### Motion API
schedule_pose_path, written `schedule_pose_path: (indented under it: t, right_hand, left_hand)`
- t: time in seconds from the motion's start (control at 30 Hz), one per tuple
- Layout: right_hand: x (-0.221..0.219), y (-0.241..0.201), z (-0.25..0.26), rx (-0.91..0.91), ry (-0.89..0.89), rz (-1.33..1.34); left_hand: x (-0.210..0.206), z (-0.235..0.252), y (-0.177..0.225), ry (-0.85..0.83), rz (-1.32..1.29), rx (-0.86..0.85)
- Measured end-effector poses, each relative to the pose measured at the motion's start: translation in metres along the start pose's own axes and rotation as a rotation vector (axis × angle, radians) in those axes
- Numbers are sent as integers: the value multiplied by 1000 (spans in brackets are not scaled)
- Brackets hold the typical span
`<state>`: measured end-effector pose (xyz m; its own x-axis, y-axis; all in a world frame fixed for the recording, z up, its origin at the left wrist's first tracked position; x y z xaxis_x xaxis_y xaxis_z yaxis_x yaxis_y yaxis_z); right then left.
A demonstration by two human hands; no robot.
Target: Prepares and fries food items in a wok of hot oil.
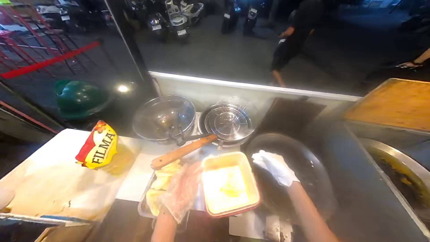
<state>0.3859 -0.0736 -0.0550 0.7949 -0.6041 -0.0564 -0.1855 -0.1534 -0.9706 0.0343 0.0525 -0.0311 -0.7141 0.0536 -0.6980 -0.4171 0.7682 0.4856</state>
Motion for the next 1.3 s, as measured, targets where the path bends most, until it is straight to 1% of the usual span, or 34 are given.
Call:
schedule_pose_path:
  t: [0.07, 0.17, 0.23, 0.3, 0.4, 0.47, 0.6, 0.67, 0.77, 0.83, 0.9, 0.93, 0.97, 1.0, 1.07, 1.13, 1.17, 1.2, 1.23, 1.27, 1.3]
  right_hand:
    - [39, -5, 9, -2, 111, -209]
    - [87, 2, 31, -98, 206, -672]
    - [108, 4, 43, -201, 185, -1014]
    - [116, -1, 47, -270, 136, -1200]
    - [128, -5, 56, -300, 137, -1288]
    - [134, -8, 60, -272, 141, -1285]
    - [147, -15, 67, -167, 206, -1212]
    - [147, -28, 68, -71, 250, -1148]
    - [125, -55, 56, 153, 268, -1015]
    - [92, -75, 30, 275, 261, -912]
    - [43, -90, -11, 267, 158, -820]
    - [19, -93, -26, 251, 91, -789]
    - [-5, -91, -40, 274, 23, -753]
    - [-26, -81, -51, 335, -47, -724]
    - [-61, -46, -71, 443, -209, -719]
    - [-87, -15, -93, 489, -359, -833]
    - [-92, 2, -100, 461, -421, -854]
    - [-93, 19, -105, 470, -456, -865]
    - [-93, 35, -107, 511, -467, -888]
    - [-93, 45, -111, 565, -469, -923]
    - [-93, 53, -113, 633, -442, -951]
  left_hand:
    - [-23, 13, -20, -11, 22, 117]
    - [-49, 42, -41, -22, 67, 229]
    - [-72, 51, -44, 25, -8, 220]
    - [-86, 60, -40, 44, -98, 158]
    - [-88, 71, -27, 46, -119, 50]
    - [-86, 68, -17, 100, -85, -27]
    - [-83, 72, -10, 133, -157, -44]
    - [-81, 76, -11, 141, -190, -39]
    - [-78, 85, -12, 135, -210, -47]
    - [-76, 94, -13, 146, -239, -61]
    - [-74, 96, -15, 170, -249, -86]
    - [-74, 97, -17, 168, -253, -89]
    - [-75, 96, -20, 160, -240, -86]
    - [-73, 96, -21, 159, -217, -92]
    - [-62, 98, -23, 153, -162, -84]
    - [-46, 97, -24, 57, -115, -73]
    - [-40, 92, -24, 22, -96, -83]
    - [-39, 80, -23, 21, -70, -98]
    - [-43, 63, -21, 73, -43, -137]
    - [-39, 50, -20, 127, 5, -187]
    - [-29, 39, -18, 144, 100, -256]
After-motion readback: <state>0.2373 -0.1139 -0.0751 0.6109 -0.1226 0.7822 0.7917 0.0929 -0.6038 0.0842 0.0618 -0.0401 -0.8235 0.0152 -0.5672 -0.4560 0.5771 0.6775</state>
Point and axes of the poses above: each hand's wrist, its own z-axis towards the middle knuckle, its own x-axis out of the back of the hand, y = z × x, the point moved 7 cm from there along z, towards the middle knuckle, and after that the axes turned 9 degrees about x, right-handed, at the moved point
